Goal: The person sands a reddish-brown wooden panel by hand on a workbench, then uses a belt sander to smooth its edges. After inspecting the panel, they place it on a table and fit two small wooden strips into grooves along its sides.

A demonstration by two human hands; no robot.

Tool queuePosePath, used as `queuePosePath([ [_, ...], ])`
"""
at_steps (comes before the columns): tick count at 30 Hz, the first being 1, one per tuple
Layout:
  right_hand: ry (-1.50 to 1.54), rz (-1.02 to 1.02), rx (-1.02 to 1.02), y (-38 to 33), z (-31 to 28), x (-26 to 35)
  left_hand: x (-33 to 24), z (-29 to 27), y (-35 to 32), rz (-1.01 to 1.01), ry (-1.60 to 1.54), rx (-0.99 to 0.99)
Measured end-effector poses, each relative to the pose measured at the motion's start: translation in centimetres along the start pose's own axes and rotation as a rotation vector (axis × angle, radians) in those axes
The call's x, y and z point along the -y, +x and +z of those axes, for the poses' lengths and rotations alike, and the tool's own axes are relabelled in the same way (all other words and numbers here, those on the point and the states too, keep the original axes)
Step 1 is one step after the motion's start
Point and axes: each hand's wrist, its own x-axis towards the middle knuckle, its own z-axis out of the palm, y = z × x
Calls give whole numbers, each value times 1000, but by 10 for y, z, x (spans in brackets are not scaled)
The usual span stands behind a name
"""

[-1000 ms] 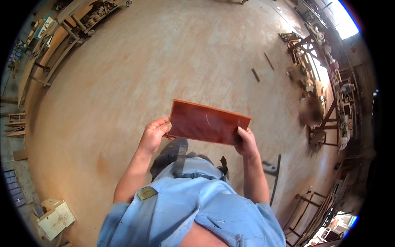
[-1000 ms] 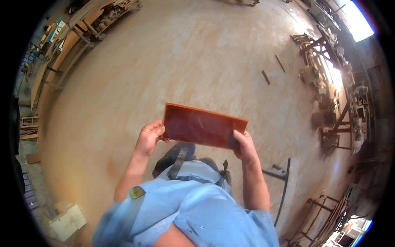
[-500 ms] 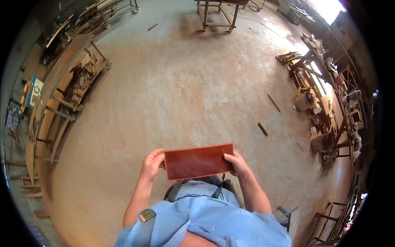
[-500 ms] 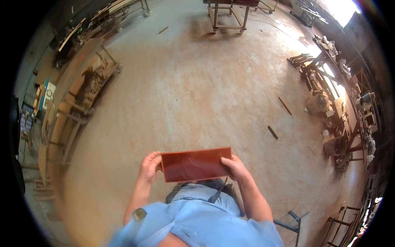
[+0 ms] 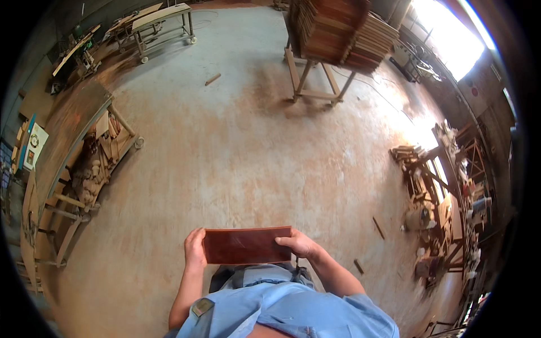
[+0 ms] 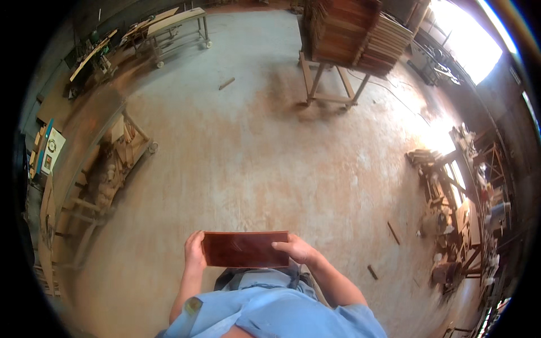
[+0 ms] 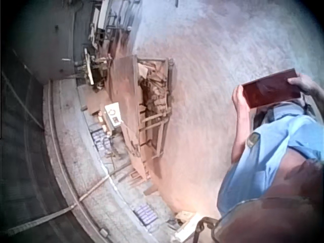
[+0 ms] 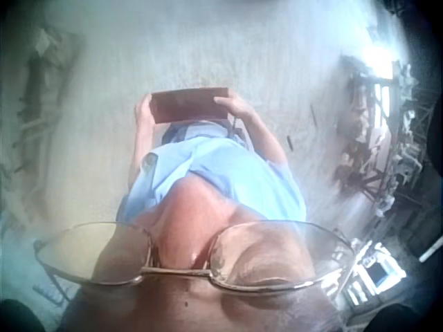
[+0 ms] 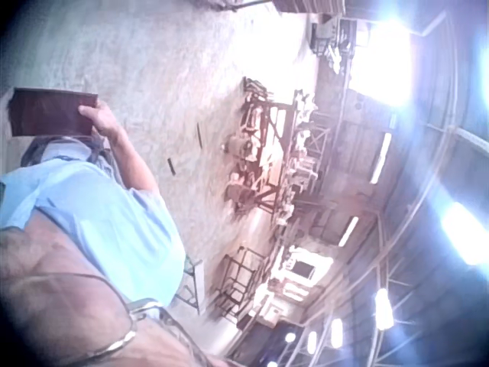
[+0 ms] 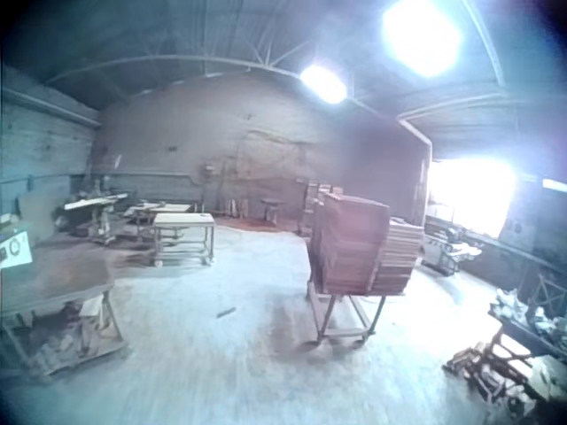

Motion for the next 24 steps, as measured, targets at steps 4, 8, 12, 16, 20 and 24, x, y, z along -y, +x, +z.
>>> queuePosePath([
  [4, 66, -69, -65, 100, -60, 94, -58, 77, 166, -136, -27, 72],
  [8, 236, -94, -82, 221, -130, 186, -99, 148, 337, -81, 86, 168],
  [12, -33, -143, -80, 377, -193, 291, -149, 192, 500, 8, 198, 40],
  [16, -206, -106, 91, 515, -209, 459, -227, 222, 631, 199, 192, -40],
  [20, -355, -139, 242, 674, -265, 601, -280, 270, 792, 117, -47, -135],
  [24, -312, -110, 172, 814, -320, 670, -279, 284, 983, 67, -112, -158],
])
